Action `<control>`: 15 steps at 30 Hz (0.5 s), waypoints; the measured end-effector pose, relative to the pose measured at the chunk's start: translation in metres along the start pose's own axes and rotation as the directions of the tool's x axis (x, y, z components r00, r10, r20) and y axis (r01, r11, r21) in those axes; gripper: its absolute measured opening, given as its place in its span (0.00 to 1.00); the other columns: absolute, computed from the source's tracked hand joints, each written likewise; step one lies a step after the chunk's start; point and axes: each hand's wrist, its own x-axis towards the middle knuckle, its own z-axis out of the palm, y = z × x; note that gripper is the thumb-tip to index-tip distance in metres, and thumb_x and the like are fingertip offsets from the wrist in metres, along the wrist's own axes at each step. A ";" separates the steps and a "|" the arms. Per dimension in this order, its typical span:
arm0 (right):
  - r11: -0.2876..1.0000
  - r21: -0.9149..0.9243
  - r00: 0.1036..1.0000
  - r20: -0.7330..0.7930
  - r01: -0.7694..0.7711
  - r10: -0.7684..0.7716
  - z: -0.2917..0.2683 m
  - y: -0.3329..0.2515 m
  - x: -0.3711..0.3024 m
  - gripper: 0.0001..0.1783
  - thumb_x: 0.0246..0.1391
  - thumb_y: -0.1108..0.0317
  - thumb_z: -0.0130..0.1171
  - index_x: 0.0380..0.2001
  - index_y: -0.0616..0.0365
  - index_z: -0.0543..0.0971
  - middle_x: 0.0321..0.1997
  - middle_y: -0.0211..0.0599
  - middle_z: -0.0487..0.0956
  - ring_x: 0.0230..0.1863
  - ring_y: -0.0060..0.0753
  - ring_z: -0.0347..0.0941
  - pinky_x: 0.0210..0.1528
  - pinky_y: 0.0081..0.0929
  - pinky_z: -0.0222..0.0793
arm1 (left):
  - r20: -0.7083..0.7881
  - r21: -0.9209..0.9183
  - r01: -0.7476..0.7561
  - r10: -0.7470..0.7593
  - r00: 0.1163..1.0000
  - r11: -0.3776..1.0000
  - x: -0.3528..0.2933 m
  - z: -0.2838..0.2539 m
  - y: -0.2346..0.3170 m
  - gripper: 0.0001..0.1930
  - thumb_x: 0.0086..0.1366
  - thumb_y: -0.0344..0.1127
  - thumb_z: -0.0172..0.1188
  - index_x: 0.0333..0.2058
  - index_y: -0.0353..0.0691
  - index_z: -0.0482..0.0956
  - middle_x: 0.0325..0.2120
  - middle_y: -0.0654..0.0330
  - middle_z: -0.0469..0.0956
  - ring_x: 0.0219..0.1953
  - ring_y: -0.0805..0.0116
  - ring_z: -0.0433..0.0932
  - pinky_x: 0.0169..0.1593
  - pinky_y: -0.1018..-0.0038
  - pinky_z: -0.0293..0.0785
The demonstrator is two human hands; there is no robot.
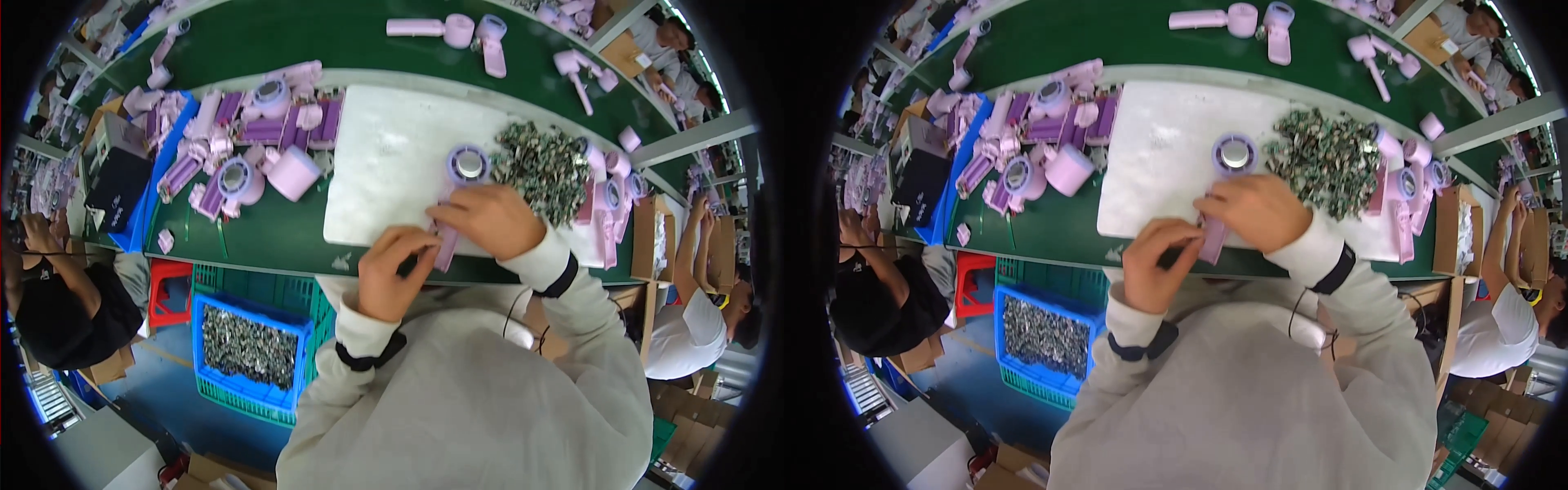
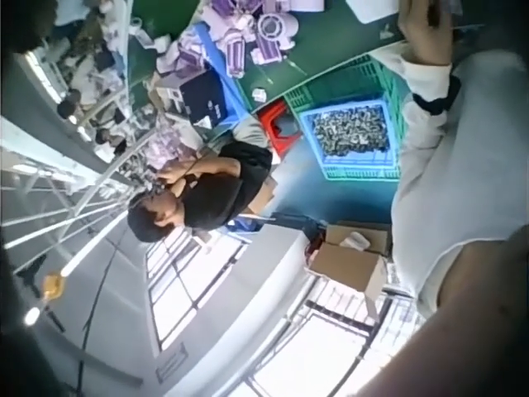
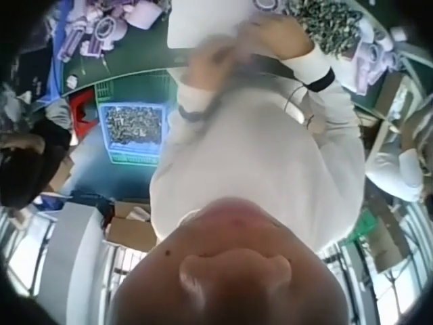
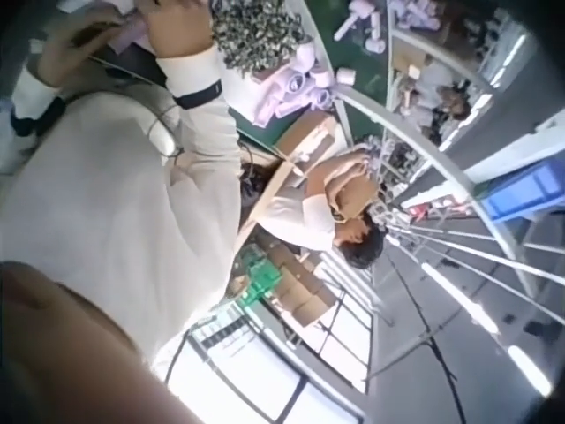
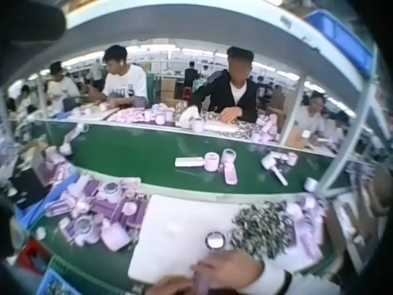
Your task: The person picks up a circuit board and a fan housing by hand, inserts the circuit board into the housing, and presses it into place. They then set the assembled fan aside on the table and repeat the process.
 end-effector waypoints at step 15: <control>0.885 0.397 0.918 -0.201 -0.243 0.342 0.017 -0.021 -0.007 0.08 0.52 0.69 0.68 0.36 0.57 0.86 0.29 0.38 0.82 0.29 0.41 0.79 0.32 0.32 0.74 | 0.002 -0.433 0.348 -0.385 0.923 0.832 0.006 -0.005 0.000 0.15 0.68 0.18 0.58 0.52 0.29 0.77 0.38 0.56 0.83 0.43 0.70 0.83 0.50 0.75 0.79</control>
